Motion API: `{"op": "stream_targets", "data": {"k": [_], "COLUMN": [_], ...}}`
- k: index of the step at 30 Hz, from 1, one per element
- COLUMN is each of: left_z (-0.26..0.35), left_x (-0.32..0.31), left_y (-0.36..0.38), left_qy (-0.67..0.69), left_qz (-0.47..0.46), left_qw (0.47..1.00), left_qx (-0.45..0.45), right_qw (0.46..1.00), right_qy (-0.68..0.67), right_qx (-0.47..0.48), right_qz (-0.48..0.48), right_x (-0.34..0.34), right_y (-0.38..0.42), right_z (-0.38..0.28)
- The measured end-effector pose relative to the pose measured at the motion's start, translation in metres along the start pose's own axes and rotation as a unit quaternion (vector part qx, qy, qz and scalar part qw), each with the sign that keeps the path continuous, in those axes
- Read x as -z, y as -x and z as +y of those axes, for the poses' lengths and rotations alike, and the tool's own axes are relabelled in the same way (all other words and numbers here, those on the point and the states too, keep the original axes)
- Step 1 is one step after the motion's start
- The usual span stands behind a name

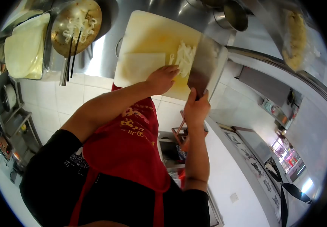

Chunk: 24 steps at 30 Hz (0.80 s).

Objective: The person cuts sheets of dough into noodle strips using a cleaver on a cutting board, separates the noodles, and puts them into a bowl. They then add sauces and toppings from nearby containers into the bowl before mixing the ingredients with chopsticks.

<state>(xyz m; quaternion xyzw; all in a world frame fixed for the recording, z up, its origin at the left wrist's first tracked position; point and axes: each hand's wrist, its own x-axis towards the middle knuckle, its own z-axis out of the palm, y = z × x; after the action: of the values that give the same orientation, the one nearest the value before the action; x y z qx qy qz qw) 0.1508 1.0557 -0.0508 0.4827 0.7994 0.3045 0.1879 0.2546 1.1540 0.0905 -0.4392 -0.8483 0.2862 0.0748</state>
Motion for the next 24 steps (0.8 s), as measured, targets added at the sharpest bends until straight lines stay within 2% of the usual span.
{"op": "stream_targets", "data": {"k": [2, 3, 5, 7, 8, 11, 20, 24], "left_z": [-0.012, -0.018, -0.034, -0.038, -0.041, -0.039, -0.035, -0.044], "left_x": [0.001, 0.007, 0.021, 0.028, 0.031, 0.025, 0.017, 0.014], "left_y": [0.014, 0.023, 0.039, 0.045, 0.044, 0.039, 0.033, 0.034], "left_qy": [0.133, 0.131, 0.032, -0.017, -0.071, -0.068, -0.094, -0.103], "left_qz": [-0.020, -0.020, 0.046, 0.056, 0.074, 0.098, 0.067, 0.062], "left_qw": [0.991, 0.991, 0.998, 0.998, 0.995, 0.993, 0.993, 0.993], "left_qx": [-0.019, -0.018, 0.038, 0.022, 0.002, 0.003, 0.029, 0.022], "right_qw": [0.996, 0.992, 0.991, 0.985, 0.985, 0.983, 0.975, 0.983], "right_qy": [0.050, 0.062, 0.070, 0.071, 0.070, 0.075, 0.122, 0.122], "right_qx": [0.058, 0.080, 0.057, 0.032, 0.034, 0.026, 0.010, 0.033], "right_qz": [-0.051, -0.077, -0.104, -0.152, -0.154, -0.164, -0.188, -0.134], "right_x": [-0.010, -0.022, -0.044, -0.064, -0.069, -0.080, -0.088, -0.115], "right_y": [0.003, 0.006, 0.014, 0.019, 0.022, 0.024, 0.018, -0.008], "right_z": [-0.003, 0.003, -0.005, 0.000, 0.002, 0.003, 0.006, 0.005]}}
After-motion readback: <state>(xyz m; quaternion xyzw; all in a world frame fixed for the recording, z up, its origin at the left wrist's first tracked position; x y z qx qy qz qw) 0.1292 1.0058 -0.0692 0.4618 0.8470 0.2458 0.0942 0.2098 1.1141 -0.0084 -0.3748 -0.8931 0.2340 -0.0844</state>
